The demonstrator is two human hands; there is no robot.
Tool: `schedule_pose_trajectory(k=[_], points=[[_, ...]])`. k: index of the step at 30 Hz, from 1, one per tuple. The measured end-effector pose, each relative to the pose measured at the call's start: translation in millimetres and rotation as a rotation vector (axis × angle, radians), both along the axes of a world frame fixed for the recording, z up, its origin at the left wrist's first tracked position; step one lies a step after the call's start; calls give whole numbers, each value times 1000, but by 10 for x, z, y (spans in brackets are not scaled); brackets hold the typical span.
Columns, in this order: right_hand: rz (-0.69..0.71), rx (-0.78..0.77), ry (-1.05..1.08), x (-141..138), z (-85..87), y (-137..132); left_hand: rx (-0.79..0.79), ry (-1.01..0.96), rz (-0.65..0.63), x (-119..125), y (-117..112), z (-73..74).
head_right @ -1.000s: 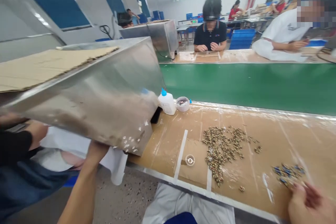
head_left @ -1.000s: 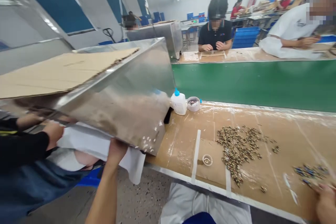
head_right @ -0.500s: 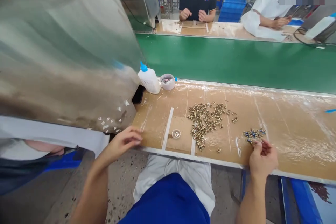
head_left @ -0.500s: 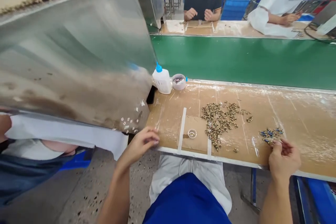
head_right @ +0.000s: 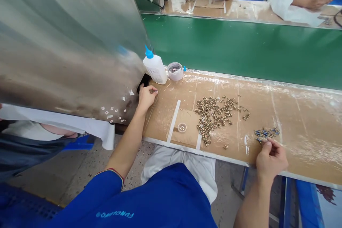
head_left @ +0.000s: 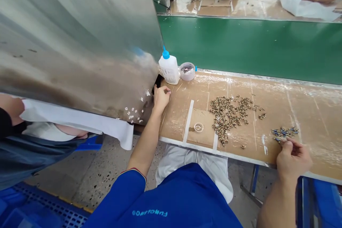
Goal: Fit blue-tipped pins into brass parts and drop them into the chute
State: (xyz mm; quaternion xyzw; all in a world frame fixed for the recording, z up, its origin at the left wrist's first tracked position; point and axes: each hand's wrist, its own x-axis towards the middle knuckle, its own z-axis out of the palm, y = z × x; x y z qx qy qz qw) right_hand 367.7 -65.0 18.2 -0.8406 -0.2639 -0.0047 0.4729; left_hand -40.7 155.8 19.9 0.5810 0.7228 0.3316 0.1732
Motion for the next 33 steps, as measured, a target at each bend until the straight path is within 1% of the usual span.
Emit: schedule_pose_trajectory(k=[3,6,10,13,17,21,24,27,30,33], points=[[-3,14,7,9,-3,14,44,-27,-72,-17,80,28],[-18,23,-9,12,-15,32,62,-76,-150,-10,6,71],[-36,66,-1,14,-40,41,41,-88,-266,-13,-294,82],[-74,117,11,31,-66,39,3,-153,-355,9,-568,40],[-95,239,61,80,-109,48,-81,-383,-403,106,-870,-76],[-131,401,96,117,-154,64,-150,-618,-448,222,-1090,-167],[-71,463,136,80,-166,71,-184,-712,-507,278,-1223,-164],[1,496,127,-46,-140,98,-216,-765,-562,319,-1335,-125],[93,505,98,-271,-91,154,-208,-773,-611,371,-1421,-92],[257,429,76,-573,-52,197,-178,-771,-607,426,-1480,-86]])
